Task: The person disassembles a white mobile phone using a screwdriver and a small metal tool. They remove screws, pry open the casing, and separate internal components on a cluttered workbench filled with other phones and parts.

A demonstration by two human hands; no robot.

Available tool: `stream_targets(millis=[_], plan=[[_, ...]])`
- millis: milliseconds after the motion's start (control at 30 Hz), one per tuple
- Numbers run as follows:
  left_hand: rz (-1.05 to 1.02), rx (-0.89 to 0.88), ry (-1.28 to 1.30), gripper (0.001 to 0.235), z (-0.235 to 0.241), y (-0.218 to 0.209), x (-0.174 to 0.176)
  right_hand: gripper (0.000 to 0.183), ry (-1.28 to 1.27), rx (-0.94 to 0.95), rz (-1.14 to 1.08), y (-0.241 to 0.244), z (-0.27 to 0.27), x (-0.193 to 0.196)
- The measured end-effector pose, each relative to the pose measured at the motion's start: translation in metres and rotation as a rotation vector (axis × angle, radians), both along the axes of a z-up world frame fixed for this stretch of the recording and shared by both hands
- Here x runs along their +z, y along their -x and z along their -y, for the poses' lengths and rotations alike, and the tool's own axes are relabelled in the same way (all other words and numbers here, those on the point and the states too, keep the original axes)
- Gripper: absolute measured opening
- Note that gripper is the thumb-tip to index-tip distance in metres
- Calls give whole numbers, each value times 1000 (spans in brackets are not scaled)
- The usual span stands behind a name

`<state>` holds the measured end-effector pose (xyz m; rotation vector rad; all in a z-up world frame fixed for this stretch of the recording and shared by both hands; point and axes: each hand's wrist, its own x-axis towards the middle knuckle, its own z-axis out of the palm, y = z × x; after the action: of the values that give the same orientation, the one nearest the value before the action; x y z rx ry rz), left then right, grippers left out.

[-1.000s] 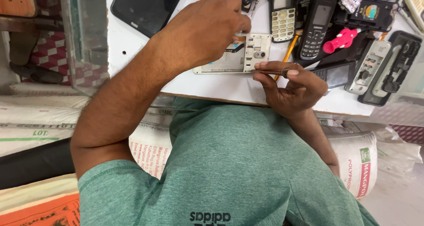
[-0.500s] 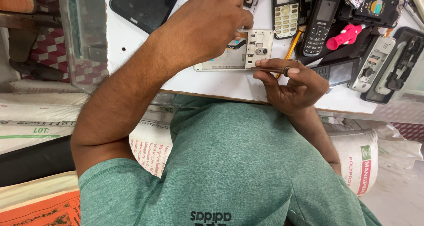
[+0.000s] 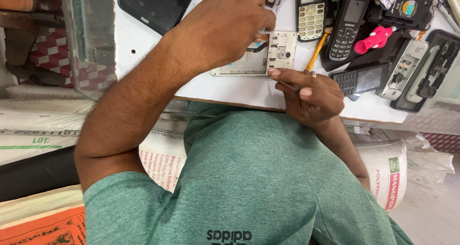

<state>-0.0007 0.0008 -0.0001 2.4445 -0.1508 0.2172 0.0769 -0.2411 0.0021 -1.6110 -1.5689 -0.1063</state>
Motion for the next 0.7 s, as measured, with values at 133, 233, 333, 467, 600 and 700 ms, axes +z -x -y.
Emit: stream_targets(millis=[133, 233, 333, 467, 600, 700], plan=[[46, 4, 23, 14, -1, 2, 0, 54, -40, 61, -30, -3, -6, -1], [79, 6, 3, 15, -1, 3, 0, 56, -49, 90, -35, -5, -7, -4], [90, -10, 11, 11, -2, 3, -1, 58, -55, 100, -116, -5, -5, -6], [137, -11, -21, 8, -1, 3, -5, 58, -48, 59, -145, -3, -2, -8], [125, -16, 12, 9, -1, 3, -6, 60, -55, 5, -22, -1, -5, -6], [91, -19, 5, 10, 0, 1, -7, 64, -54, 5, 41, 1, -7, -2]])
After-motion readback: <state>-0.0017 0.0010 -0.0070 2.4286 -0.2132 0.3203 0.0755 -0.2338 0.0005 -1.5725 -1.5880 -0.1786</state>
